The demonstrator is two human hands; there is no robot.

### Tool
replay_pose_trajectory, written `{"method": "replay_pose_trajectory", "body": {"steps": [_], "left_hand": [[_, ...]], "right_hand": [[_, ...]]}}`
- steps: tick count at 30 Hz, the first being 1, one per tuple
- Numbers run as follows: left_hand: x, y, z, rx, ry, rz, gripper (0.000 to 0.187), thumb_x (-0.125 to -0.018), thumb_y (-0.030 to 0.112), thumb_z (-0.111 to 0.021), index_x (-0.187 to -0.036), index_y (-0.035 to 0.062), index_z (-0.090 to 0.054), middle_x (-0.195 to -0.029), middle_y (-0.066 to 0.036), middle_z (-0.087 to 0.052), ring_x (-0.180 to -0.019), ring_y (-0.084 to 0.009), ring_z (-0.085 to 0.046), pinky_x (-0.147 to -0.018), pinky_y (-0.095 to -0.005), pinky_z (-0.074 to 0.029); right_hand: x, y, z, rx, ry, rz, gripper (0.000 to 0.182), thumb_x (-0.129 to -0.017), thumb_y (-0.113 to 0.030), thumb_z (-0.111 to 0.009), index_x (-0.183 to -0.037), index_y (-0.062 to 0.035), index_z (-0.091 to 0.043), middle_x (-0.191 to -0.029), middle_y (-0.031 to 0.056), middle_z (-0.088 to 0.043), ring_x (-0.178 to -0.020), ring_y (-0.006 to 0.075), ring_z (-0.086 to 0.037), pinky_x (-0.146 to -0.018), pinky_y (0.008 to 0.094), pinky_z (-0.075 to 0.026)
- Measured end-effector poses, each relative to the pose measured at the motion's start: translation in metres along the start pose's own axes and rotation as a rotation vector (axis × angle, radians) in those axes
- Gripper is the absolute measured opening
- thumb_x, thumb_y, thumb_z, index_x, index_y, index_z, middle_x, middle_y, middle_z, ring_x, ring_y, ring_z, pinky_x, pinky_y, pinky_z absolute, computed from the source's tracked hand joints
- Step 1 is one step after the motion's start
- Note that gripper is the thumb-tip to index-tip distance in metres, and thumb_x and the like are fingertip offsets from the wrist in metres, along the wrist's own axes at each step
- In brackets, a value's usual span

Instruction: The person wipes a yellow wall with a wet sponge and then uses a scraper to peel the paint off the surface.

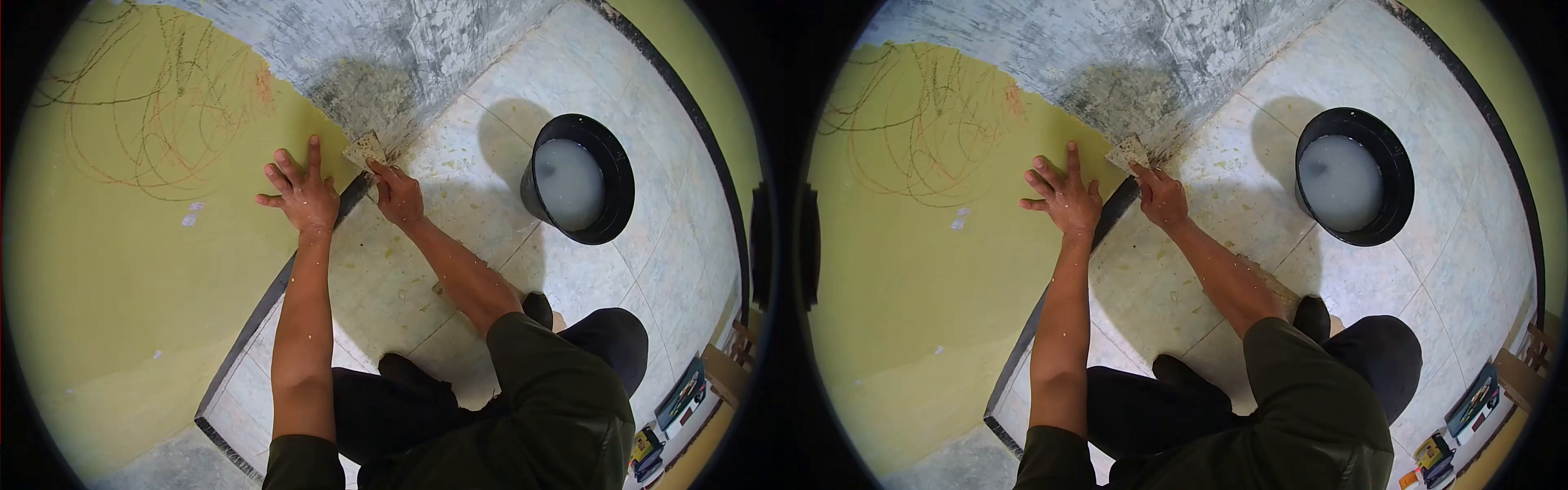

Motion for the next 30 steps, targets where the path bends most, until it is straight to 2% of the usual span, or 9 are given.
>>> {"method": "replay_pose_trajectory", "body": {"steps": [7,11,14,17,22,26,28,29,30], "left_hand": [[0.002,0.000,-0.004,0.019,0.052,0.033,0.102,-0.078,0.046,-0.082,-0.158,0.0484,-0.019,-0.164,-0.021,0.026,-0.148,-0.0511,0.025,-0.098,-0.0883,-0.001],[0.002,0.000,-0.007,0.012,0.048,0.023,0.101,-0.077,0.045,-0.082,-0.158,0.0483,-0.021,-0.165,-0.022,0.025,-0.148,-0.0506,0.025,-0.098,-0.0882,0.000],[0.003,0.000,-0.004,0.010,0.067,0.011,0.101,-0.077,0.045,-0.082,-0.158,0.0478,-0.022,-0.165,-0.022,0.023,-0.149,-0.0504,0.025,-0.098,-0.0884,-0.002],[0.003,0.001,-0.001,0.002,0.150,-0.011,0.102,-0.076,0.043,-0.083,-0.158,0.0466,-0.023,-0.166,-0.023,0.019,-0.149,-0.0501,0.023,-0.098,-0.0884,-0.002],[0.004,0.003,-0.005,0.023,0.063,0.006,0.104,-0.074,0.044,-0.084,-0.159,0.0453,-0.023,-0.166,-0.024,0.016,-0.150,-0.0495,0.021,-0.097,-0.0887,-0.005],[0.002,0.005,0.009,-0.035,0.208,-0.012,0.105,-0.073,0.045,-0.084,-0.159,0.0447,-0.024,-0.166,-0.024,0.017,-0.150,-0.0493,0.021,-0.097,-0.0888,-0.006],[-0.001,0.002,0.000,0.010,0.149,-0.004,0.105,-0.074,0.044,-0.084,-0.159,0.0448,-0.023,-0.166,-0.024,0.018,-0.150,-0.0498,0.021,-0.098,-0.0883,-0.003],[0.003,0.001,-0.004,0.051,0.088,0.007,0.105,-0.074,0.044,-0.084,-0.159,0.0449,-0.023,-0.166,-0.024,0.018,-0.150,-0.0503,0.022,-0.098,-0.0878,0.001],[0.009,0.002,-0.009,0.050,0.052,0.007,0.105,-0.074,0.044,-0.084,-0.159,0.0449,-0.023,-0.166,-0.024,0.018,-0.150,-0.0503,0.022,-0.098,-0.0878,0.001]], "right_hand": [[-0.005,0.001,0.000,-0.074,-0.007,0.028,0.030,-0.095,-0.003,-0.060,-0.123,-0.0102,-0.068,-0.100,0.0189,-0.073,-0.079,0.0356,-0.072,-0.066,0.0416,-0.057],[-0.004,0.008,0.000,-0.060,-0.032,0.059,0.031,-0.094,-0.002,-0.061,-0.124,-0.0093,-0.068,-0.100,0.0195,-0.073,-0.081,0.0350,-0.072,-0.068,0.0408,-0.058],[0.003,0.016,0.001,-0.083,0.012,0.066,0.036,-0.095,-0.006,-0.060,-0.129,-0.0141,-0.066,-0.092,0.0187,-0.072,-0.079,0.0373,-0.070,-0.067,0.0459,-0.057],[0.015,0.036,-0.014,-0.033,0.052,0.028,0.033,-0.096,-0.007,-0.060,-0.128,-0.0134,-0.067,-0.093,0.0204,-0.072,-0.079,0.0393,-0.069,-0.066,0.0466,-0.056],[0.021,0.027,-0.011,-0.058,-0.003,-0.134,0.032,-0.096,-0.008,-0.060,-0.127,-0.0131,-0.067,-0.098,0.0210,-0.071,-0.083,0.0402,-0.070,-0.069,0.0461,-0.057],[0.010,0.018,-0.019,-0.074,0.152,0.017,0.032,-0.096,-0.008,-0.060,-0.127,-0.0114,-0.066,-0.092,0.0195,-0.070,-0.079,0.0396,-0.069,-0.066,0.0464,-0.055],[0.016,0.015,-0.019,-0.059,0.206,0.083,0.032,-0.096,-0.006,-0.059,-0.127,-0.0094,-0.066,-0.091,0.0179,-0.070,-0.078,0.0382,-0.069,-0.067,0.0461,-0.055],[0.007,0.005,-0.018,-0.051,0.184,0.057,0.032,-0.096,-0.006,-0.059,-0.127,-0.0094,-0.066,-0.091,0.0179,-0.070,-0.078,0.0382,-0.069,-0.067,0.0461,-0.055],[-0.016,-0.013,-0.017,-0.092,0.172,-0.005,0.031,-0.096,-0.006,-0.060,-0.126,-0.0076,-0.067,-0.098,0.0190,-0.072,-0.081,0.0361,-0.071,-0.070,0.0420,-0.056]]}}
Point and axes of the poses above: each hand's wrist, its own x-axis away from the middle knuckle, its own z-axis out of the back of the hand, y = z × x, the point moved 5 cm from there along -x, towards the middle knuckle
